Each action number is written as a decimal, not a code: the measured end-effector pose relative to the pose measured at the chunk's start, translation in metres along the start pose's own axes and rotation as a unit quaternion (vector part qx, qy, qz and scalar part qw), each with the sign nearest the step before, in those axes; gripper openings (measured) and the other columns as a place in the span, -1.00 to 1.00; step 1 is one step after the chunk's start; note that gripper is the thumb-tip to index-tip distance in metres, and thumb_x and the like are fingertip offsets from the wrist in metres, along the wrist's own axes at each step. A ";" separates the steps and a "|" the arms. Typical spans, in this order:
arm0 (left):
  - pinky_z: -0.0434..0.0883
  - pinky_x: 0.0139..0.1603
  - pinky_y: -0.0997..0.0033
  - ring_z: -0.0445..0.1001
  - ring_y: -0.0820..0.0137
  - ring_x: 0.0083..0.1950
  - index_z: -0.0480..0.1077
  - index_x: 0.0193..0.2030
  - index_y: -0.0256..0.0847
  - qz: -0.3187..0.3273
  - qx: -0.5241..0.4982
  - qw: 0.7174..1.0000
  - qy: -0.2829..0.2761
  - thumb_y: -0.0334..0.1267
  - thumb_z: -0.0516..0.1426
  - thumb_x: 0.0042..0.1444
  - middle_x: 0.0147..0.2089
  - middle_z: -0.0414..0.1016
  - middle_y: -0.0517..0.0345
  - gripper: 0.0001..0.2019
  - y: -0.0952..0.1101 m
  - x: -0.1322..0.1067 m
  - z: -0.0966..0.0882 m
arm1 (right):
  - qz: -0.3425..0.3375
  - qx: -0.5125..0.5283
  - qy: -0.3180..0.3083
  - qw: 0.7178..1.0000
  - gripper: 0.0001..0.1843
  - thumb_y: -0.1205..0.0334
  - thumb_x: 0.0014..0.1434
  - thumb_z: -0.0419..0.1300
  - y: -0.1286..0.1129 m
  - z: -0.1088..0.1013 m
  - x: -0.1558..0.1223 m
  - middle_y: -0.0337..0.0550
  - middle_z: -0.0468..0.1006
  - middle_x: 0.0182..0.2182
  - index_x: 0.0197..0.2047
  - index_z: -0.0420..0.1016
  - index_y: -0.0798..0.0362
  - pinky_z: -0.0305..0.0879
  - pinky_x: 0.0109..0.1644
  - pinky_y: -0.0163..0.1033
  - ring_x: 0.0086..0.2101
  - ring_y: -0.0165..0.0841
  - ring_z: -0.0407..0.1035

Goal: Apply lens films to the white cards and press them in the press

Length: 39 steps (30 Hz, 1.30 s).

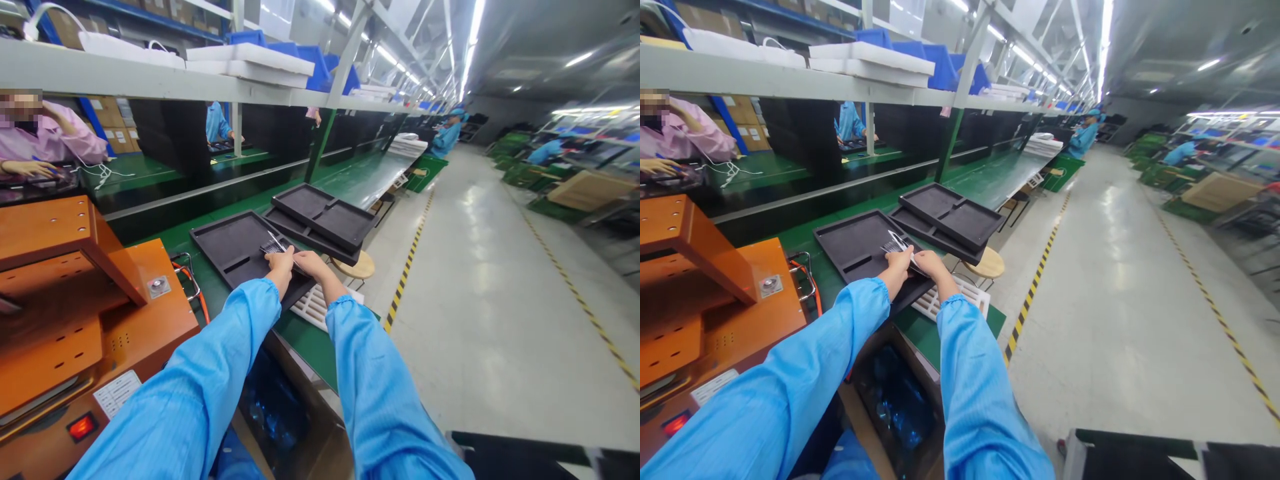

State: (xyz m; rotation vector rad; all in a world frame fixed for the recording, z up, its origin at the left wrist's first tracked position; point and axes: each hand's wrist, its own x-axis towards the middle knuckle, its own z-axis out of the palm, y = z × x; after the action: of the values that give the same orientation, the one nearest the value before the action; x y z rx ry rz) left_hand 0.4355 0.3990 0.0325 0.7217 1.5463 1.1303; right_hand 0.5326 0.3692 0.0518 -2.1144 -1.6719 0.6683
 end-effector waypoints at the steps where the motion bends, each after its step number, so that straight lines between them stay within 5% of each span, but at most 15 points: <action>1: 0.64 0.01 0.14 0.62 0.24 0.02 0.48 0.22 -0.22 -0.011 -0.008 1.000 0.002 -0.06 0.29 0.40 0.12 0.58 -0.02 -0.62 0.000 0.001 -0.001 | 0.000 0.016 -0.001 1.000 -0.60 -0.10 0.49 0.28 0.002 0.000 0.000 -0.15 0.66 -0.13 -0.03 0.61 0.12 0.57 -0.02 -0.08 -0.16 -0.25 0.58; 10: 0.64 0.08 0.09 0.61 0.20 0.10 0.48 0.23 -0.22 -0.062 -0.123 0.990 0.030 -0.13 0.31 0.38 0.17 0.57 -0.03 -0.64 -0.014 -0.009 -0.020 | -0.001 0.076 0.016 0.997 -0.68 0.01 0.41 0.36 0.009 0.010 0.004 -0.06 0.68 -0.07 -0.01 0.61 0.11 0.54 0.01 -0.09 -0.12 -0.23 0.58; 15: 0.65 0.00 0.16 0.64 0.28 -0.02 0.52 0.14 -0.26 -0.071 -0.220 0.973 -0.013 -0.07 0.28 0.42 0.07 0.61 0.00 -0.68 -0.020 -0.012 -0.028 | -0.041 0.087 0.012 0.995 -0.63 0.00 0.28 0.42 0.005 0.008 0.003 0.04 0.72 -0.07 -0.02 0.65 0.11 0.50 0.01 -0.15 -0.07 -0.09 0.61; 19: 0.66 -0.04 0.19 0.65 0.31 -0.09 0.51 0.14 -0.27 -0.082 -0.253 0.961 -0.073 -0.04 0.24 0.45 0.02 0.63 0.01 -0.66 -0.015 -0.016 -0.028 | -0.104 0.091 0.001 0.990 -0.58 0.13 0.32 0.37 -0.004 -0.002 -0.002 0.04 0.71 0.04 0.17 0.55 0.12 0.51 0.02 -0.20 -0.07 -0.18 0.61; 24: 0.66 -0.05 0.20 0.70 0.21 -0.12 0.55 0.10 -0.30 -0.089 -0.197 0.965 -0.146 0.08 0.22 0.42 -0.11 0.68 -0.07 -0.57 -0.001 -0.020 -0.024 | -0.144 0.019 0.039 0.989 -0.47 0.24 0.32 0.32 -0.018 -0.030 -0.008 0.09 0.63 0.19 0.31 0.39 0.14 0.47 0.20 -0.12 0.11 -0.13 0.56; 29: 0.66 -0.05 -0.04 0.70 -0.12 -0.03 0.57 -0.17 -0.27 -0.094 -0.049 0.978 -0.181 0.12 0.40 0.18 -0.31 0.63 -0.17 -0.57 0.009 -0.026 -0.034 | -0.134 -0.118 0.054 0.982 -0.48 0.29 0.31 0.29 -0.027 -0.046 -0.012 0.17 0.61 0.21 0.32 0.40 0.08 0.39 0.26 0.11 0.16 0.09 0.52; 33: 0.51 0.33 -0.10 0.53 -0.22 0.33 0.56 -0.23 -0.19 0.012 0.030 0.991 -0.132 -0.08 0.45 0.15 -0.11 0.66 -0.28 -0.73 0.024 -0.026 -0.053 | -0.135 -0.192 0.027 0.972 -0.31 0.35 0.29 0.30 -0.025 -0.043 -0.020 0.12 0.57 0.28 0.45 0.31 0.01 0.41 0.23 0.09 0.17 0.10 0.53; 37: 0.15 0.61 0.11 0.10 0.05 0.67 0.53 0.08 -0.07 0.145 0.049 0.987 -0.056 -0.07 0.26 0.37 0.42 0.46 -0.14 -0.77 0.050 -0.007 -0.070 | -0.136 -0.239 0.025 0.961 -0.09 0.25 0.37 0.28 -0.022 -0.034 -0.033 0.12 0.37 0.46 0.65 -0.02 -0.09 0.43 0.26 0.11 0.20 0.12 0.52; 39: 0.17 0.58 0.16 0.15 0.10 0.64 0.48 0.19 -0.06 0.171 0.052 0.983 -0.051 0.03 0.13 0.47 0.47 0.42 -0.12 -0.68 0.060 0.006 -0.075 | -0.136 -0.259 0.021 0.956 -0.18 0.24 0.43 0.21 -0.025 -0.029 -0.039 0.15 0.33 0.48 0.65 0.03 -0.06 0.46 0.24 0.08 0.18 0.10 0.54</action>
State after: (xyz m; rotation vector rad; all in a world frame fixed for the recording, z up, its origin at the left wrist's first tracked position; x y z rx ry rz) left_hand 0.3561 0.4048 0.0866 1.1318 1.4367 1.2471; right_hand 0.5218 0.3375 0.0947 -2.1277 -2.2439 0.1001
